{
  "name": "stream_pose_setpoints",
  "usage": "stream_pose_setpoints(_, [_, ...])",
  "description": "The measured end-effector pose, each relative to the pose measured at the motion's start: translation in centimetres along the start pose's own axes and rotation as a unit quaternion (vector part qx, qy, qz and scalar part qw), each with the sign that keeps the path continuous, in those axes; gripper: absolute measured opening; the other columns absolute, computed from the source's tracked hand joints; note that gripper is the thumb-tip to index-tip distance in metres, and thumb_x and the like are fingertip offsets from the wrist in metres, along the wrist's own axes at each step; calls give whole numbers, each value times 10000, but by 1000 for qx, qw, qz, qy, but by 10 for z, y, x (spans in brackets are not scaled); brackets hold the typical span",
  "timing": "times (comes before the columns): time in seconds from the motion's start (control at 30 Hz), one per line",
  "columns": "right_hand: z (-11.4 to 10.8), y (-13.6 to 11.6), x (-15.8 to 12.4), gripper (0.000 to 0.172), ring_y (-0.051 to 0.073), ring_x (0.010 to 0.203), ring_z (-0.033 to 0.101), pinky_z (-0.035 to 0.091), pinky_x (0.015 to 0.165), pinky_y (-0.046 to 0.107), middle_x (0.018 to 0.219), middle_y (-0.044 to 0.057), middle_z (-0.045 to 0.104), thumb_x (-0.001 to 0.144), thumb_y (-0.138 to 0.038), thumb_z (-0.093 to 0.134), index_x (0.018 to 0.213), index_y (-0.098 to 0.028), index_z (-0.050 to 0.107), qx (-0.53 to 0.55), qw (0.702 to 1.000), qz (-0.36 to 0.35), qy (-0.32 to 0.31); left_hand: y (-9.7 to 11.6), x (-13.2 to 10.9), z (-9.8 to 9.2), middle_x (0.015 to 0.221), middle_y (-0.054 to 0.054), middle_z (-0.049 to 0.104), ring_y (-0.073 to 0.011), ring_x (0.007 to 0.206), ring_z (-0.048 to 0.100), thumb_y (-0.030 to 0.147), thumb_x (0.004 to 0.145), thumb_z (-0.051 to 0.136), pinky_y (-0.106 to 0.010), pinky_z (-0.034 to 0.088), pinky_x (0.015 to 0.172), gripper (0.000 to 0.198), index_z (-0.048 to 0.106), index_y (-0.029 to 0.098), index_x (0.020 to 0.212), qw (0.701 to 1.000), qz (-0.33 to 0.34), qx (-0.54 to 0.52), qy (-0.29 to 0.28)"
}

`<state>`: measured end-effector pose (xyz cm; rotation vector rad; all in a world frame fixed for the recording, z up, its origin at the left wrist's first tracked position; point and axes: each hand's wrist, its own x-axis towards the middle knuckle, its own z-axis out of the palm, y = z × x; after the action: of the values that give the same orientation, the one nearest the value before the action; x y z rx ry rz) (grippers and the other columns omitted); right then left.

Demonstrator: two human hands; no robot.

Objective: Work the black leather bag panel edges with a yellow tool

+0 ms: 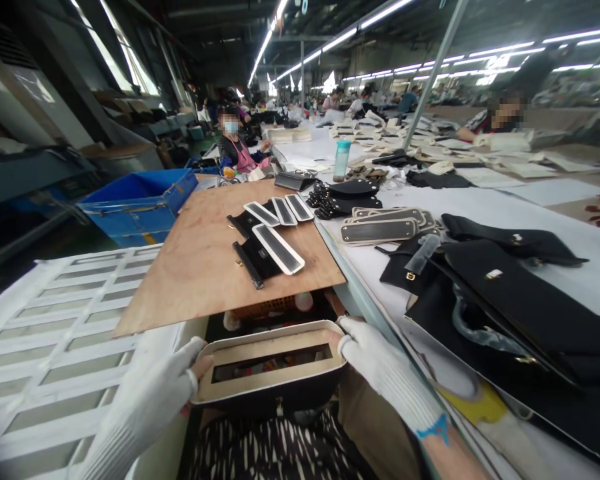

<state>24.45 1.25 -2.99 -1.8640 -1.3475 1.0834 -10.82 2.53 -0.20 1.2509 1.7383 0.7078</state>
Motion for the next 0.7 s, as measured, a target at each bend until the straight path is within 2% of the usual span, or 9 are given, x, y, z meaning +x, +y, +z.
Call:
stream_pose_setpoints(0.07, [1,-12,-1,198,171,520,512,318,541,298,560,-13,588,784,-462,645,840,-281,702,-117,993,17,9,13,0,2,377,52,447,-179,428,455,357,682,688,-266,297,520,107,696,263,731,999,14,38,8])
stream_pose_setpoints(0.17, [10,-17,-1,201,182,553,544,328,559,314,667,24,645,812,-448,599,849,-287,714,-185,980,35,58,30,-2,8,374,30,420,-212,501,515,300,682,613,-276,313,549,91,655,257,613,995,46,91,17])
stream_pose_setpoints(0.23, [14,-17,-1,201,193,586,578,358,580,324,742,40,674,812,-446,591,815,-285,711,-185,980,32,71,36,-3,11,378,21,415,-223,549,545,273,672,587,-276,328,573,117,625,255,562,992,56,109,17])
stream_pose_setpoints(0.4, [16,-19,5,283,177,459,577,396,549,324,627,10,657,861,-478,538,957,-296,733,-178,975,131,-12,35,5,13,366,26,407,-224,546,545,271,666,570,-276,326,577,120,634,256,566,991,32,128,4])
stream_pose_setpoints(0.5, [16,-15,9,318,158,442,555,392,521,309,636,-3,677,833,-500,583,1027,-303,740,-137,982,127,10,34,9,14,357,32,409,-212,487,519,301,683,582,-274,309,541,119,645,254,593,989,-9,146,-4])
stream_pose_setpoints(0.6, [17,-12,8,347,153,451,564,426,528,307,757,5,725,812,-511,602,1056,-307,741,-110,986,120,27,39,9,16,369,33,454,-195,381,461,355,738,556,-277,276,472,166,670,253,674,977,-66,202,-20])
stream_pose_setpoints(0.7, [18,-16,7,309,162,473,594,474,585,329,863,15,743,810,-489,602,1007,-307,756,-132,984,119,29,45,9,17,358,29,475,-189,336,452,358,801,501,-275,281,448,230,681,250,707,963,-60,259,-37])
